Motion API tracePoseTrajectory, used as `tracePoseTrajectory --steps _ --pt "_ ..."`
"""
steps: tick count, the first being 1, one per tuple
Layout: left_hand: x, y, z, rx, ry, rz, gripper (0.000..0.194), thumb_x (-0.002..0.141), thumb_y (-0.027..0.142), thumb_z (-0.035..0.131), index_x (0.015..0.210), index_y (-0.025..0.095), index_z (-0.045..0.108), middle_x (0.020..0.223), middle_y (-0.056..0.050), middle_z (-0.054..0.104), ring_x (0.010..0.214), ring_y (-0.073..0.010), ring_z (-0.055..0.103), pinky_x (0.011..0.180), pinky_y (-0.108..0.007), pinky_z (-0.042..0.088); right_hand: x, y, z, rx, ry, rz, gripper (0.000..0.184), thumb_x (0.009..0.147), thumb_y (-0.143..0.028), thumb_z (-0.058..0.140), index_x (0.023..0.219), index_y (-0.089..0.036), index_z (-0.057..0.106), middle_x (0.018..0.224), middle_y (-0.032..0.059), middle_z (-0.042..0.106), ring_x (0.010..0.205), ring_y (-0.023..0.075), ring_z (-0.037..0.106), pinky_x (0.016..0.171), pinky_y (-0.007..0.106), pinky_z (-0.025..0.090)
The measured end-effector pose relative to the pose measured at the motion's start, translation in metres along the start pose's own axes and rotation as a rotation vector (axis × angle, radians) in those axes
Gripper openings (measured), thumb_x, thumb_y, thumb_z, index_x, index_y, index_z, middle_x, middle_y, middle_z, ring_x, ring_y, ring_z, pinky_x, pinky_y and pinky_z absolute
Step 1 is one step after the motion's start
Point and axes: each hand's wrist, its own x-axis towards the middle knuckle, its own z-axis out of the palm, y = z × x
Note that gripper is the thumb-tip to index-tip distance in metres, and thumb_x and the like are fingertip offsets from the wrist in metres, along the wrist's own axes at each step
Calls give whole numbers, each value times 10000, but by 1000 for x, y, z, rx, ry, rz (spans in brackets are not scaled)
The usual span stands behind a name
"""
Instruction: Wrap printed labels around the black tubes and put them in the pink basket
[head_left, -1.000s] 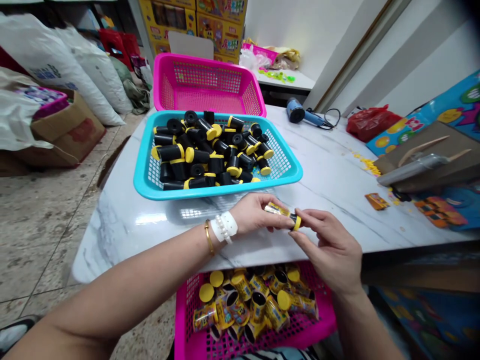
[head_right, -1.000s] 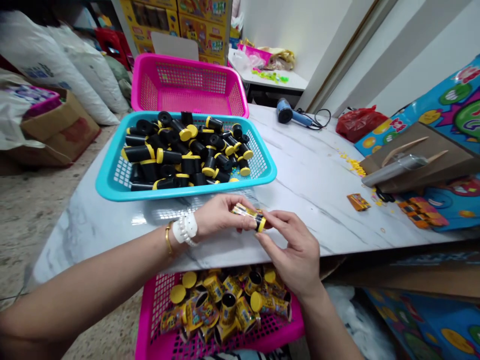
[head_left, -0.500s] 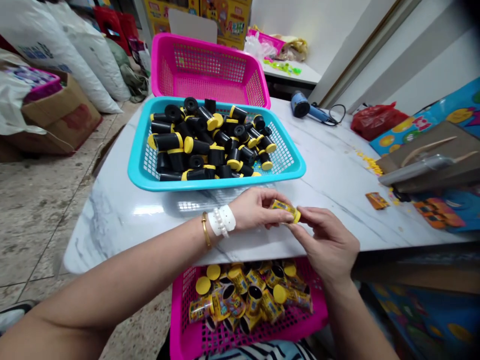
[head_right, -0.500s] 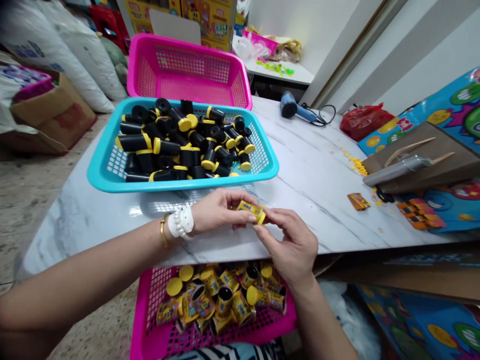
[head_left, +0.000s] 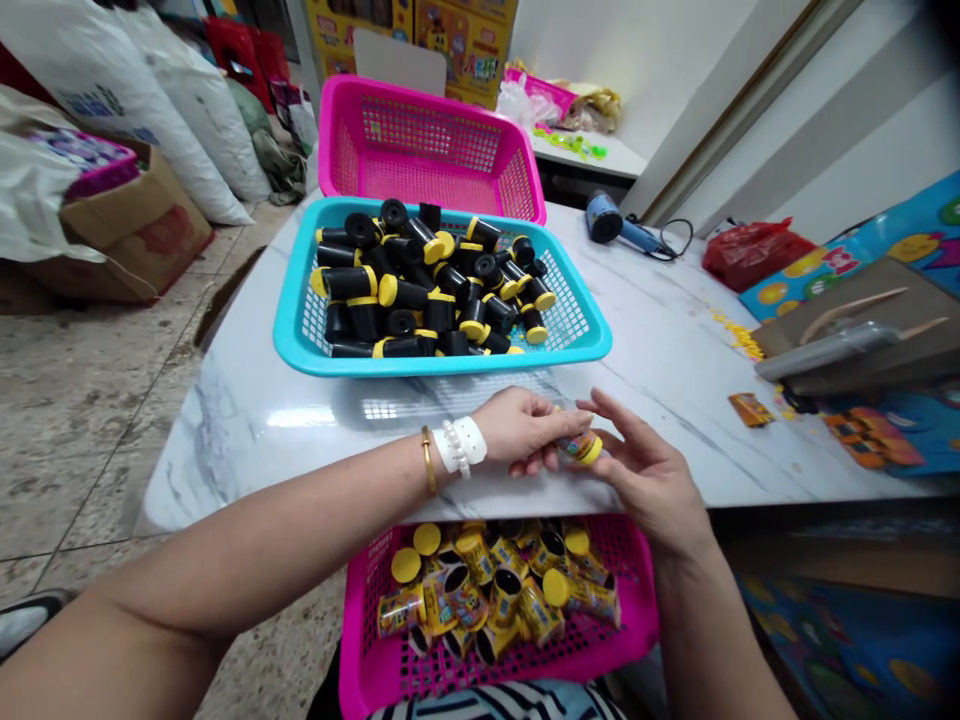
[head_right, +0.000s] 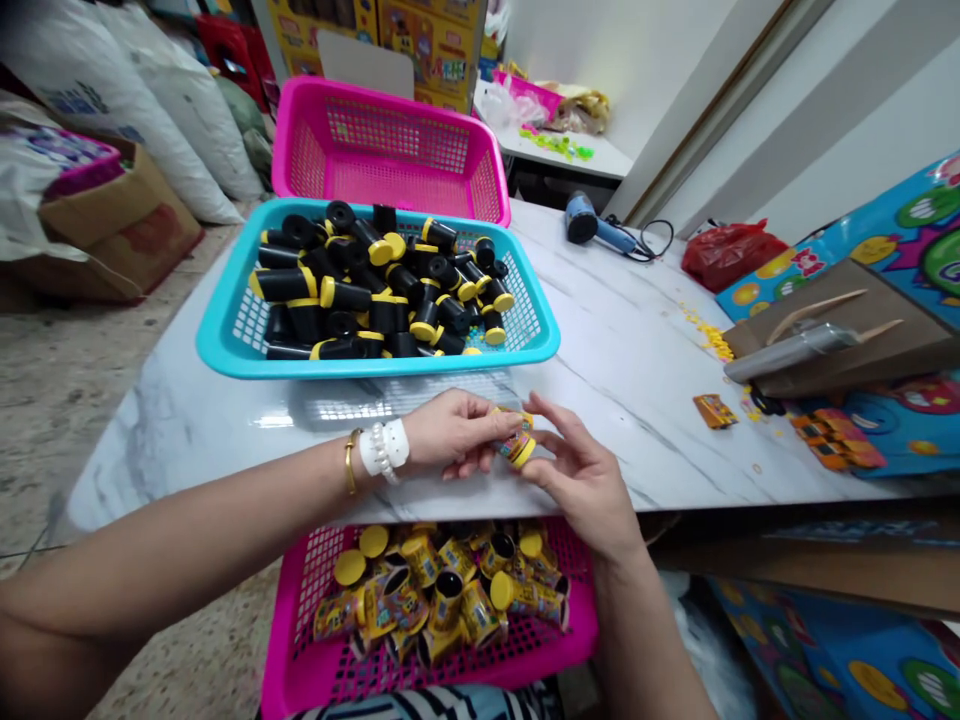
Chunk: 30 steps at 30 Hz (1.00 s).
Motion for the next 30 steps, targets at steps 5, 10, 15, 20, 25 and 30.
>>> tracePoseTrajectory --steps 5,10,15,20,25,30 --pt "0 3 -10 -125 -77 7 579 739 726 702 738 150 648 538 -7 628 377 -80 509 365 -186 348 -1 0 6 -35 70 -209 152 781 -177 811 888 -285 813 897 9 690 658 137 689 572 290 609" --pt "1 1 -11 -125 -108 -6 537 671 661 803 739 151 651 518 7 619 380 -74 508 379 -178 360 -4 4 8 -116 86 -250 328 762 -256 838 1084 -291 788 1087 65 705 876 210 718 720 356 638" --pt "-1 2 -8 -159 -116 -40 586 715 736 718 753 157 634 529 -14 622 391 -93 521 370 -192 343 -7 -1 13 -233 105 -366 277 779 -193 814 1031 -309 802 1067 62 720 1019 239 700 834 392 633" --pt "1 3 -12 -80 12 -6 545 680 679 785 695 164 608 480 42 519 365 -52 402 361 -189 227 -15 3 23 -305 209 -394 417 760 -169 829 1148 -301 748 1109 59 705 918 204 718 769 356 660" --pt "2 -1 -8 -141 51 64 464 711 563 817 792 146 630 604 18 584 456 -56 457 409 -180 267 -25 8 32 -284 366 -291 368 718 -204 870 1065 -239 752 996 45 762 811 199 754 761 352 669" --pt "3 -5 -4 -105 9 198 289 798 384 772 896 141 650 702 4 627 556 -75 515 512 -194 395 -21 2 37 -168 463 -98 266 719 -303 879 945 -190 797 890 62 807 713 207 757 739 380 660"
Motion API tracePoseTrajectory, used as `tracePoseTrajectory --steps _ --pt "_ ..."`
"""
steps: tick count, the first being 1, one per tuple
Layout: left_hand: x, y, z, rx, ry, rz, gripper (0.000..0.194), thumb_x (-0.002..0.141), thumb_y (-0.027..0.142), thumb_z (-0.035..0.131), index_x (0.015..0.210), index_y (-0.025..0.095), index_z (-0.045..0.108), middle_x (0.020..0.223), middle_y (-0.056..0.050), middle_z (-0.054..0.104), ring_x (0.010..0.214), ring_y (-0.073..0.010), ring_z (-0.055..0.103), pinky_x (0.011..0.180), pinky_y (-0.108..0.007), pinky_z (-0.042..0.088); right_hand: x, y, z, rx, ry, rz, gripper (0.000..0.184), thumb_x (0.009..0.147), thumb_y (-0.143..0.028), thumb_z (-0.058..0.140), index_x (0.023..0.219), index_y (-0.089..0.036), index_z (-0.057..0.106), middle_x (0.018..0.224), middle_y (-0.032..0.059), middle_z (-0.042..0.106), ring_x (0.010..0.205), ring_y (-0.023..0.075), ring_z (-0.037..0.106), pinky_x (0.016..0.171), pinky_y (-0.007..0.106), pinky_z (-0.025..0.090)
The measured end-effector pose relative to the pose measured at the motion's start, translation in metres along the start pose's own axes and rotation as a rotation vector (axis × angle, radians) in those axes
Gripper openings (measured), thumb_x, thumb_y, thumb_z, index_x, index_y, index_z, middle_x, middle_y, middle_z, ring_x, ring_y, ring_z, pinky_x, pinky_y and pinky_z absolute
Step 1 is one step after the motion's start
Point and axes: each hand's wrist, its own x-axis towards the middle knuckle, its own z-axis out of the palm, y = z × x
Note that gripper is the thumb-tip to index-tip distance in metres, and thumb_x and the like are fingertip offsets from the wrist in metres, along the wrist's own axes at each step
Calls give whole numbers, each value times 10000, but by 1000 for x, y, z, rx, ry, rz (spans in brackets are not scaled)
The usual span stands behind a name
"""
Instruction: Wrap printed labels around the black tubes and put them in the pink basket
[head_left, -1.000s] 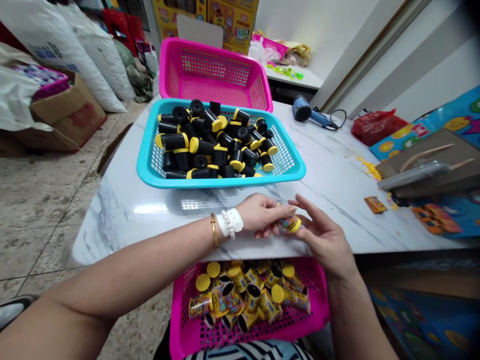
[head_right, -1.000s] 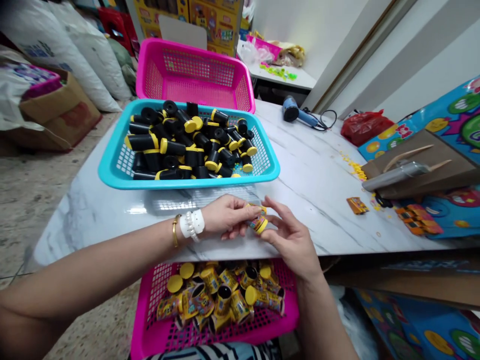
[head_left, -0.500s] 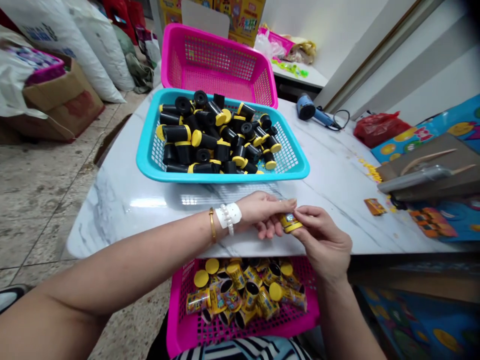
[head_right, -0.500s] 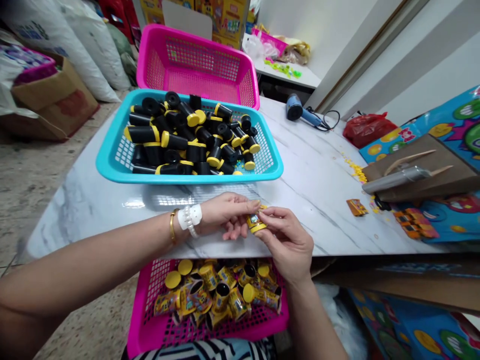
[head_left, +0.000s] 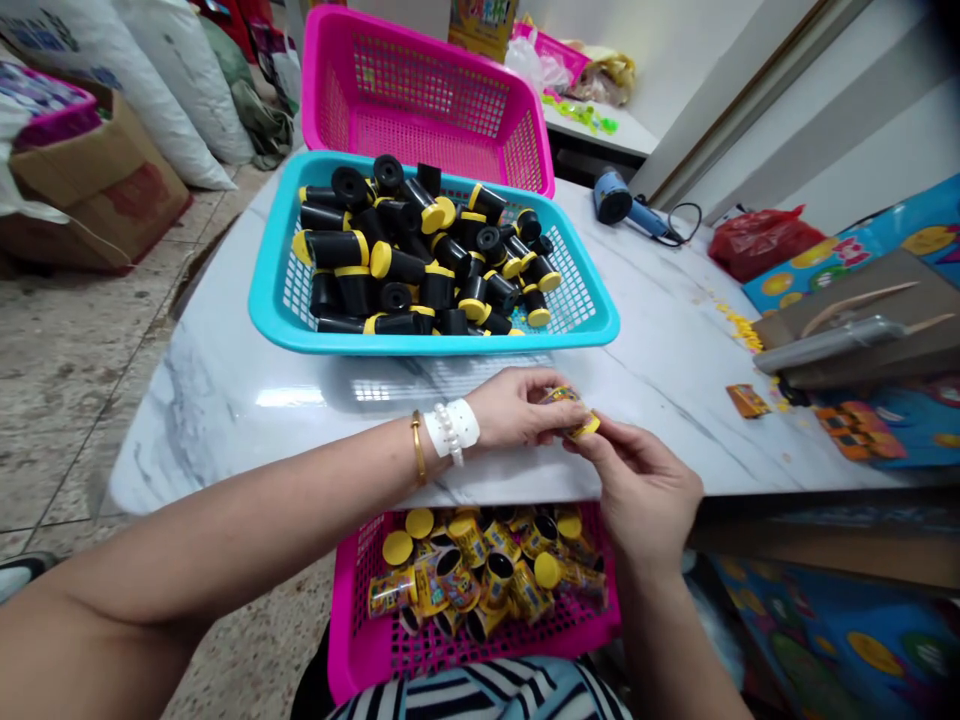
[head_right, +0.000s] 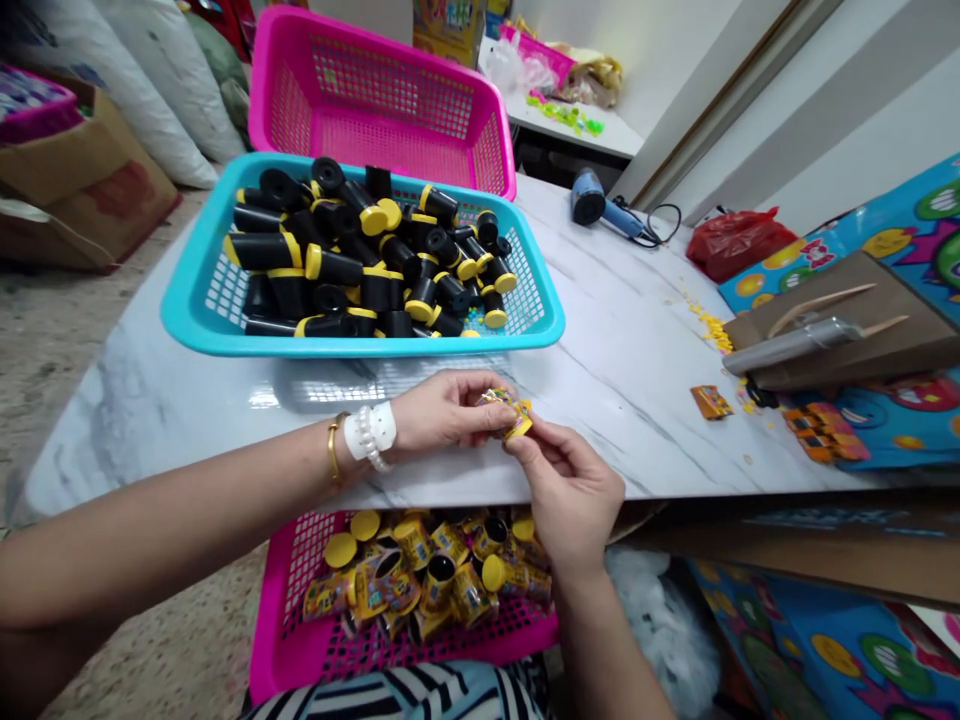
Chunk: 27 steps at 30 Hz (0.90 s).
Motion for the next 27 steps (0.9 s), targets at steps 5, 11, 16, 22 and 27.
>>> tracePoseTrajectory --steps 5,11,16,22,27 --pt "2 -5 -2 188 4 203 146 827 218 712 948 138 694 904 -37 687 804 -118 606 733 -225 488 10 -3 0 242 -78 311 286 676 -362 905 854 -162 803 764 52 793 607 156 733 628 281 649" --pt "1 -5 -2 392 -27 312 192 828 253 712 983 141 697 893 -29 692 817 -131 616 758 -240 488 14 -4 -3 476 -197 522 327 601 -388 945 738 -151 768 707 25 756 585 107 702 581 190 628" --pt "-1 0 3 351 31 -26 330 863 494 663 843 171 597 559 58 545 429 -85 466 417 -205 340 12 1 -7 384 -292 470 416 757 -548 809 824 -139 768 692 47 739 556 127 699 540 219 626" --pt "1 0 -1 268 63 -194 480 837 636 635 739 170 580 536 46 538 382 -67 413 370 -204 280 6 3 -18 96 -322 23 559 798 -265 819 1329 -303 650 1251 69 682 890 171 738 769 339 670" --pt "-2 3 2 98 44 -269 510 810 653 665 735 151 612 526 47 542 367 -48 379 370 -203 235 0 7 -12 -263 -193 -443 462 805 -184 794 1247 -293 717 1108 72 694 887 182 706 745 329 669"
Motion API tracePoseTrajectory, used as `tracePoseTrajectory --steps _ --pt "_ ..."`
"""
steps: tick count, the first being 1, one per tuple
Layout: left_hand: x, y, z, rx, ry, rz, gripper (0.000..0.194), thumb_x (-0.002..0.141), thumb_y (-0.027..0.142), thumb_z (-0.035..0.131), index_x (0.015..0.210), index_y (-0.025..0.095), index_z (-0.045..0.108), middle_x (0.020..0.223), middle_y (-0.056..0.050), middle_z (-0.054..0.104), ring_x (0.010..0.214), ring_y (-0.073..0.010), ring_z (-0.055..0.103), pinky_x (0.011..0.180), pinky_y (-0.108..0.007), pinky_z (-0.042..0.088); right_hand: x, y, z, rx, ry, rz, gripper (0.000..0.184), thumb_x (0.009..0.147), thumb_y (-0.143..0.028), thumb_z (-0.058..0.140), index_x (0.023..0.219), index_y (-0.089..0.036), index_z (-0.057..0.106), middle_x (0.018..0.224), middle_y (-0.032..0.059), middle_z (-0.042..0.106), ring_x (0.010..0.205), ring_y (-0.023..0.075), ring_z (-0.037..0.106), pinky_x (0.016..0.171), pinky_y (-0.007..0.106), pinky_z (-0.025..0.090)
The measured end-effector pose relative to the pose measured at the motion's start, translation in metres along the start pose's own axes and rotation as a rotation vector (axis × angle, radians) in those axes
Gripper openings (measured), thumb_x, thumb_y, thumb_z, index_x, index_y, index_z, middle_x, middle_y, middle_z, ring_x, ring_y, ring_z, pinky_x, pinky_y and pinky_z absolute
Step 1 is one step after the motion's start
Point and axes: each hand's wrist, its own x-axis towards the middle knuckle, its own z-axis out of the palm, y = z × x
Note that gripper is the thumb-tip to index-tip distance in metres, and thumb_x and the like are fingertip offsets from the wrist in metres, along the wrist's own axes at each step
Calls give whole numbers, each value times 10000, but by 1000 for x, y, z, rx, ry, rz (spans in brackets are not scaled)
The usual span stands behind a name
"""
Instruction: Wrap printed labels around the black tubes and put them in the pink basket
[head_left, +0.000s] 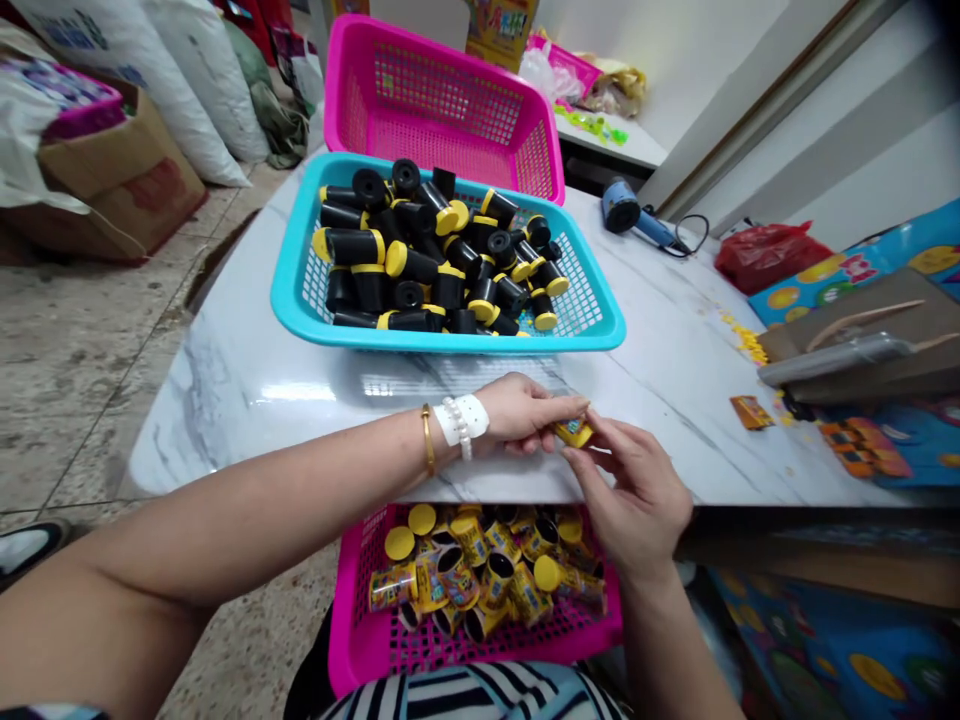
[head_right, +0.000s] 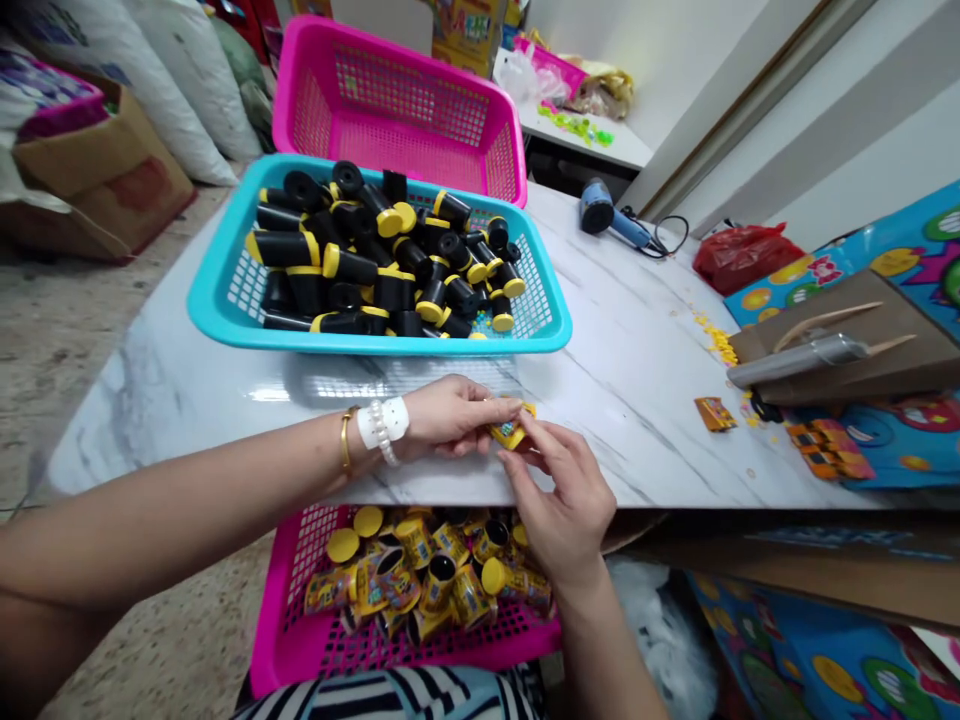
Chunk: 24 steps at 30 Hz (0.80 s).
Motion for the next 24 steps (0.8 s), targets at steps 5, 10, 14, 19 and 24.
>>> tracePoseTrajectory --steps 5,10,14,19,24 --pt "1 -2 0 -21 9 167 494 737 616 758 719 160 570 539 51 566 414 -45 434 404 -177 303 0 -5 11 54 122 159 312 763 -227 835 1068 -212 772 886 37 739 703 159 711 630 284 628" --pt "0 1 -4 143 -31 167 513 744 654 733 716 165 578 499 51 561 379 -56 444 375 -175 318 4 0 4 289 15 376 271 736 -271 853 982 -196 767 801 21 754 652 173 720 637 317 616" --pt "-1 -1 -2 120 -165 132 585 766 737 656 678 166 556 462 48 526 327 -47 385 323 -170 247 7 9 -9 341 -76 182 270 763 -217 832 1026 -262 794 1019 50 715 950 206 696 794 357 599" --pt "0 -5 -3 -127 -381 119 578 775 720 674 788 147 607 559 17 612 337 -37 405 312 -162 243 7 9 -3 395 77 6 97 793 -170 803 836 -248 765 805 -9 593 681 132 627 555 274 562" --pt "0 -4 -5 -167 -380 118 551 744 678 742 833 153 598 559 42 589 353 -34 422 324 -153 253 9 3 1 248 179 -91 97 800 -209 807 851 -223 726 796 -1 598 642 134 605 510 271 547"
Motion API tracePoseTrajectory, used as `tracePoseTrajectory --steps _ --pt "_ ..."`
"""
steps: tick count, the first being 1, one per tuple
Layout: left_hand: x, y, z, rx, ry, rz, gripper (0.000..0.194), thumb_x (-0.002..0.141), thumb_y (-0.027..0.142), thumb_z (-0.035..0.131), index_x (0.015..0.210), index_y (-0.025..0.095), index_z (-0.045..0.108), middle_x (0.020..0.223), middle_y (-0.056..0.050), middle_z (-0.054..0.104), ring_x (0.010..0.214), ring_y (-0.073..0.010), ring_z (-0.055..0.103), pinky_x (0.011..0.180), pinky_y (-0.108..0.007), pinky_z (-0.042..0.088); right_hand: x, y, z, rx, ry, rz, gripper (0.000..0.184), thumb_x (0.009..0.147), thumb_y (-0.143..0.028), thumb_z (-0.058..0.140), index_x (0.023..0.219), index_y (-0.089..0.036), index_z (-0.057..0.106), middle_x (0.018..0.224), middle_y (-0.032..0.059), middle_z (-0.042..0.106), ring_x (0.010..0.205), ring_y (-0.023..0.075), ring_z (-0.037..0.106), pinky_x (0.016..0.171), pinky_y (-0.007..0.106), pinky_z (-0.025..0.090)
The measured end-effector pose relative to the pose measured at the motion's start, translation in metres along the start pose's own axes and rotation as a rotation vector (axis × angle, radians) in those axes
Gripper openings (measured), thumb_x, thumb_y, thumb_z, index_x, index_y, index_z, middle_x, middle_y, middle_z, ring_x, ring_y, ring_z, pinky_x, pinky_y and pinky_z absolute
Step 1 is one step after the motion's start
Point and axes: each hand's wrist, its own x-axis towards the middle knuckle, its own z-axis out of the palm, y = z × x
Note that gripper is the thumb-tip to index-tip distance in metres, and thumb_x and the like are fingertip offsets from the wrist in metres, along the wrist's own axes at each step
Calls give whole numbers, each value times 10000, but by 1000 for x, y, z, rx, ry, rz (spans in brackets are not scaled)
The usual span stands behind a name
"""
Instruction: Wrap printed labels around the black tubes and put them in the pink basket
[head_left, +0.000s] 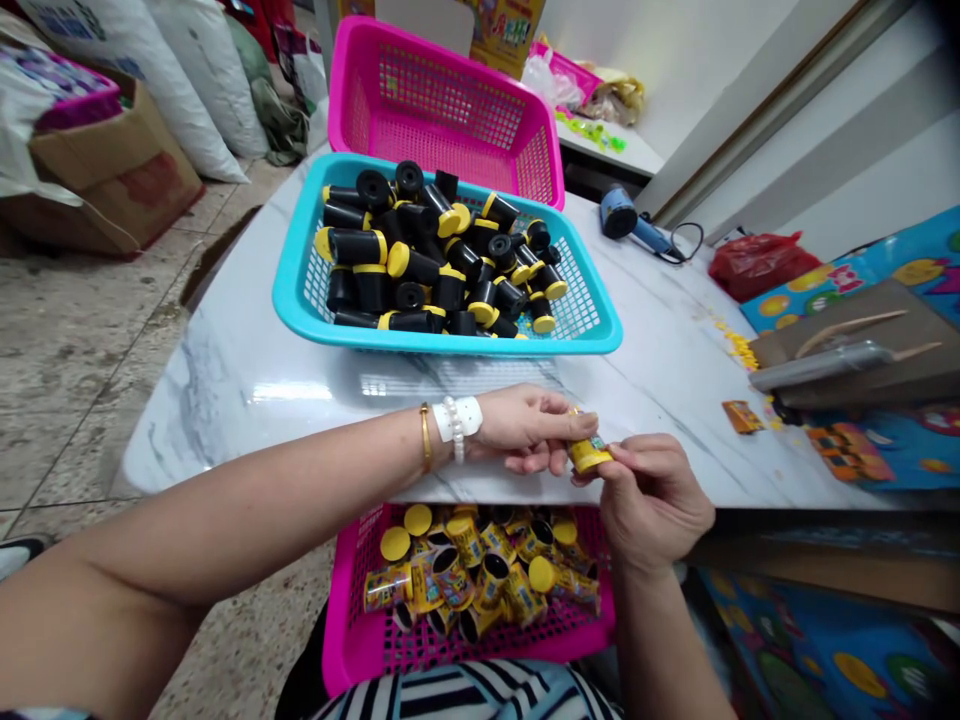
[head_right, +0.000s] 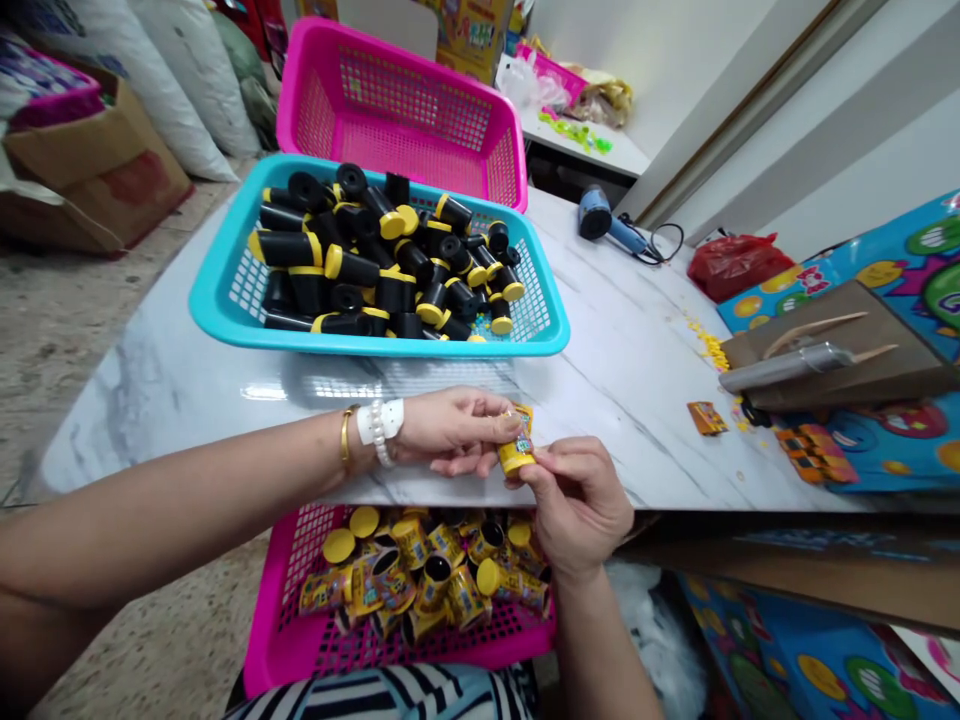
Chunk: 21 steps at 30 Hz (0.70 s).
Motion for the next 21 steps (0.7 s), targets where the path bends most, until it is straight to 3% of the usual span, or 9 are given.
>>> tracePoseTrajectory --steps 5,9,15,17,21 --pt "1 -1 2 -10 114 34 581 656 663 814 770 147 573 566 56 556 404 -20 438 362 -131 285 4 -2 -9 -82 -185 -11 214 796 -201 813 995 -265 767 953 43 664 831 191 674 654 343 603" --pt "0 1 2 -30 49 -50 566 679 673 792 775 154 589 539 42 574 365 -40 442 330 -150 275 0 -4 -12 -138 -137 -85 176 747 -150 847 843 -273 764 847 9 668 730 160 664 642 336 603" --pt "-2 1 4 160 20 -179 573 721 731 715 778 179 571 493 27 586 329 -71 431 314 -179 271 -9 -20 -27 -90 -162 -70 272 743 -61 813 892 -284 768 846 -4 653 688 137 670 587 283 599" --pt "0 -1 4 278 109 -167 562 730 722 712 815 188 561 496 40 580 350 -84 464 334 -181 315 -13 -26 -36 -105 -267 -70 309 753 -34 789 929 -286 770 849 1 661 699 143 684 586 274 605" --pt "3 -2 -1 431 246 -111 488 798 647 687 931 189 586 577 39 623 424 -109 553 392 -194 395 -22 -33 -45 -197 -698 -189 268 826 -70 729 1027 -244 765 890 46 724 713 156 723 579 241 613"
